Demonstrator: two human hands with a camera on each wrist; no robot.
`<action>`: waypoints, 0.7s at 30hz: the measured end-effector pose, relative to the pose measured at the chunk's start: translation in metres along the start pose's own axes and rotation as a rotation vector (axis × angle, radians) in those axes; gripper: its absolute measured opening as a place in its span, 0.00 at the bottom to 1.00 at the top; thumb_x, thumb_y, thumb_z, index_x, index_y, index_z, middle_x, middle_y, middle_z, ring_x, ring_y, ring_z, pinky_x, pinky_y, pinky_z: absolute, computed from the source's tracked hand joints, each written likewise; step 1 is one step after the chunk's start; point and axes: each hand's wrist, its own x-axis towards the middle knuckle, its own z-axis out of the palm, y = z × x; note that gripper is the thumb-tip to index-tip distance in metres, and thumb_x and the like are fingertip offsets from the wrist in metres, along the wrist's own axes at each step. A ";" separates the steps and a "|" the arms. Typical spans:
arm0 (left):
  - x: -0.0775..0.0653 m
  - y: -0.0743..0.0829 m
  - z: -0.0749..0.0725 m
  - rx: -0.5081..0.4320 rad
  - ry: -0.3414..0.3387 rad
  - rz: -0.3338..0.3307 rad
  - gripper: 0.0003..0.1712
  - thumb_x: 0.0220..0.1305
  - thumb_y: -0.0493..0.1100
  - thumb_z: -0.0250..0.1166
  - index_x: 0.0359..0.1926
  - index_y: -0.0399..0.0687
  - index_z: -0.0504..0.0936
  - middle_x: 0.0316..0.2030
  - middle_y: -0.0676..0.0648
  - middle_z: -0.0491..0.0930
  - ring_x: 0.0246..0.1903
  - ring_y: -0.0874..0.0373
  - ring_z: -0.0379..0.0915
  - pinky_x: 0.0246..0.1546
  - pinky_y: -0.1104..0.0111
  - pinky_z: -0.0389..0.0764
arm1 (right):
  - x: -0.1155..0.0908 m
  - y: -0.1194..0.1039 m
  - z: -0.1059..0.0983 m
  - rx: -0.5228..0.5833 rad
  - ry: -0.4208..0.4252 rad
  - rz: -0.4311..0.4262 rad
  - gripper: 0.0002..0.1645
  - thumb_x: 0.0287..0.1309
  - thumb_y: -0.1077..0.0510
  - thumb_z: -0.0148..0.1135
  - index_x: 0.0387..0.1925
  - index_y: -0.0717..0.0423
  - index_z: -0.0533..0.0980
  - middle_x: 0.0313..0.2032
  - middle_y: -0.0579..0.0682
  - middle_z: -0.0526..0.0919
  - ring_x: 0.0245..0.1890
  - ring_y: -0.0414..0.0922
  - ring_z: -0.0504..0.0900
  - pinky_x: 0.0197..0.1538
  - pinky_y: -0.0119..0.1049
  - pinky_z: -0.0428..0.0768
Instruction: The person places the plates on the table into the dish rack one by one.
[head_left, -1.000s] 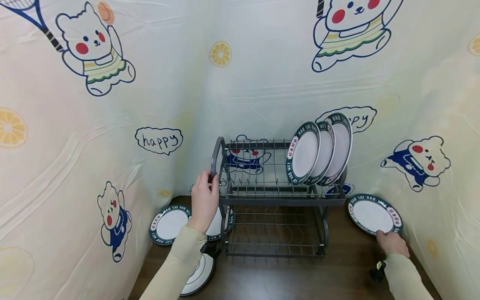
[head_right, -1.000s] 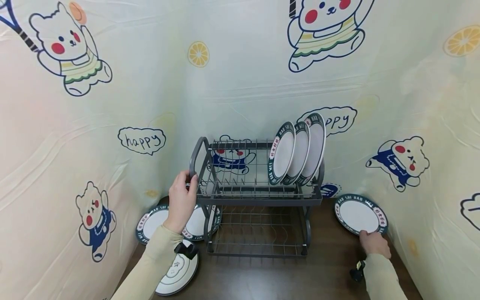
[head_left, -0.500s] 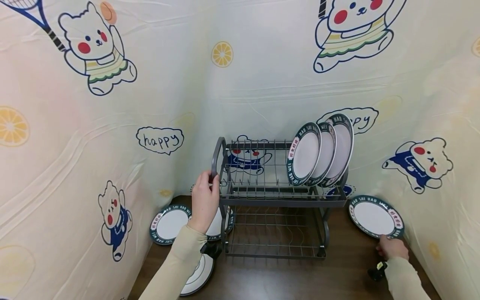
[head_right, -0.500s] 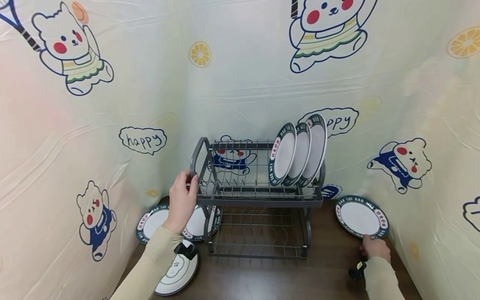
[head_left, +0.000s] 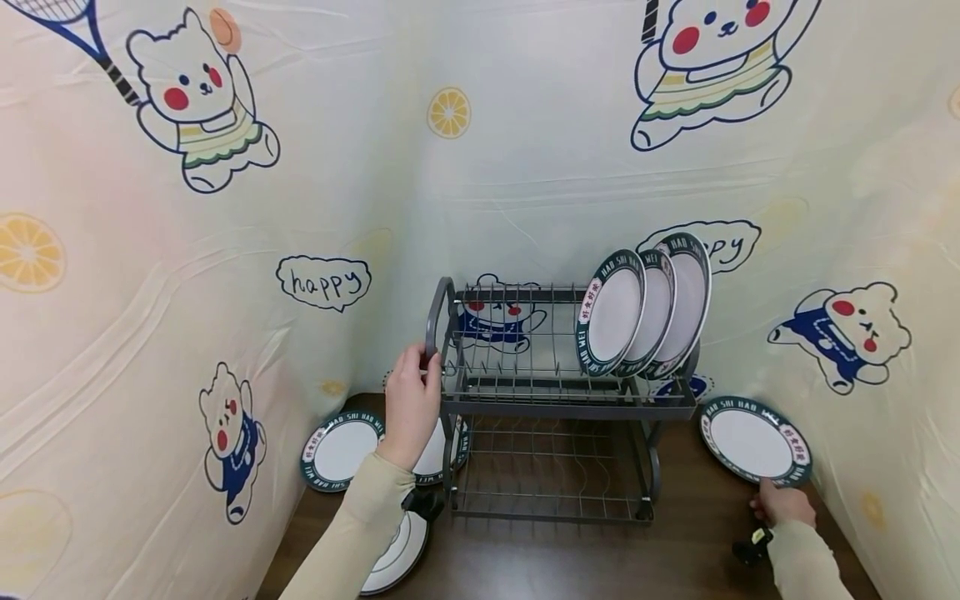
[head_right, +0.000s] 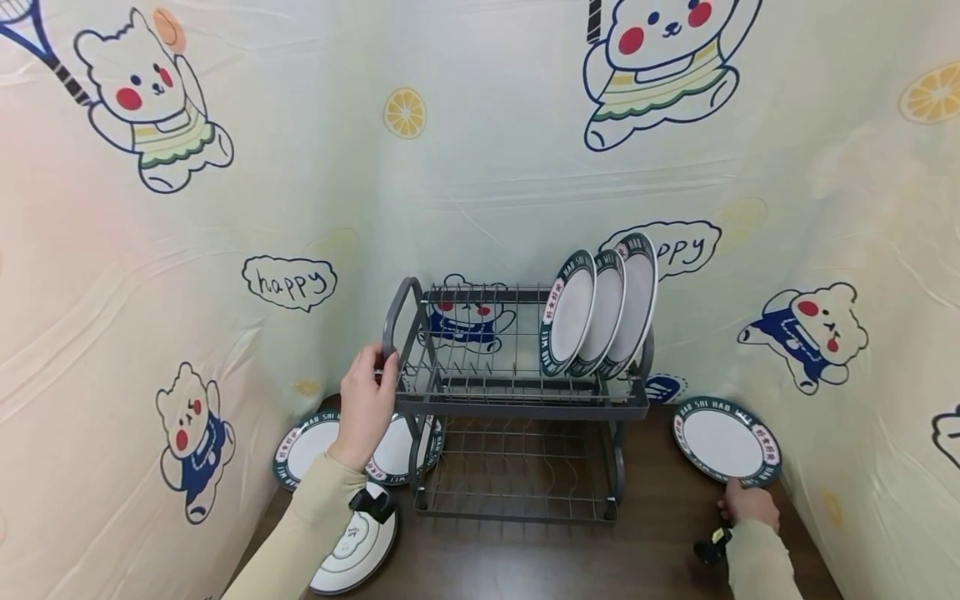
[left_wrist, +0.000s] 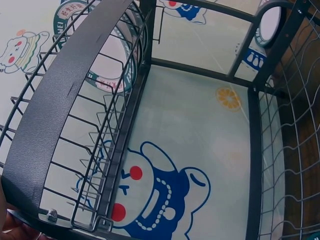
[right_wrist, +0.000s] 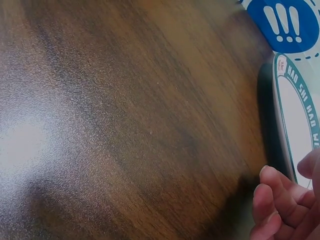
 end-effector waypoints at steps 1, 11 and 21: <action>0.000 0.000 0.000 0.000 0.000 0.000 0.13 0.80 0.42 0.58 0.55 0.35 0.77 0.45 0.38 0.80 0.44 0.45 0.82 0.45 0.50 0.88 | 0.000 -0.001 0.001 0.004 0.003 0.005 0.38 0.73 0.41 0.38 0.17 0.56 0.80 0.15 0.45 0.81 0.19 0.43 0.80 0.27 0.36 0.74; -0.001 0.002 -0.002 -0.007 -0.007 -0.007 0.13 0.80 0.42 0.58 0.55 0.35 0.77 0.46 0.38 0.80 0.44 0.44 0.82 0.46 0.51 0.88 | 0.002 -0.001 0.008 0.064 -0.004 0.008 0.38 0.74 0.44 0.38 0.16 0.59 0.80 0.14 0.44 0.81 0.16 0.40 0.81 0.24 0.34 0.77; -0.001 0.003 -0.001 -0.008 -0.011 -0.020 0.13 0.80 0.42 0.58 0.55 0.36 0.77 0.46 0.38 0.80 0.44 0.44 0.82 0.46 0.51 0.88 | 0.002 0.000 0.010 0.104 -0.008 0.012 0.38 0.73 0.44 0.38 0.15 0.58 0.79 0.13 0.43 0.81 0.15 0.39 0.82 0.23 0.32 0.78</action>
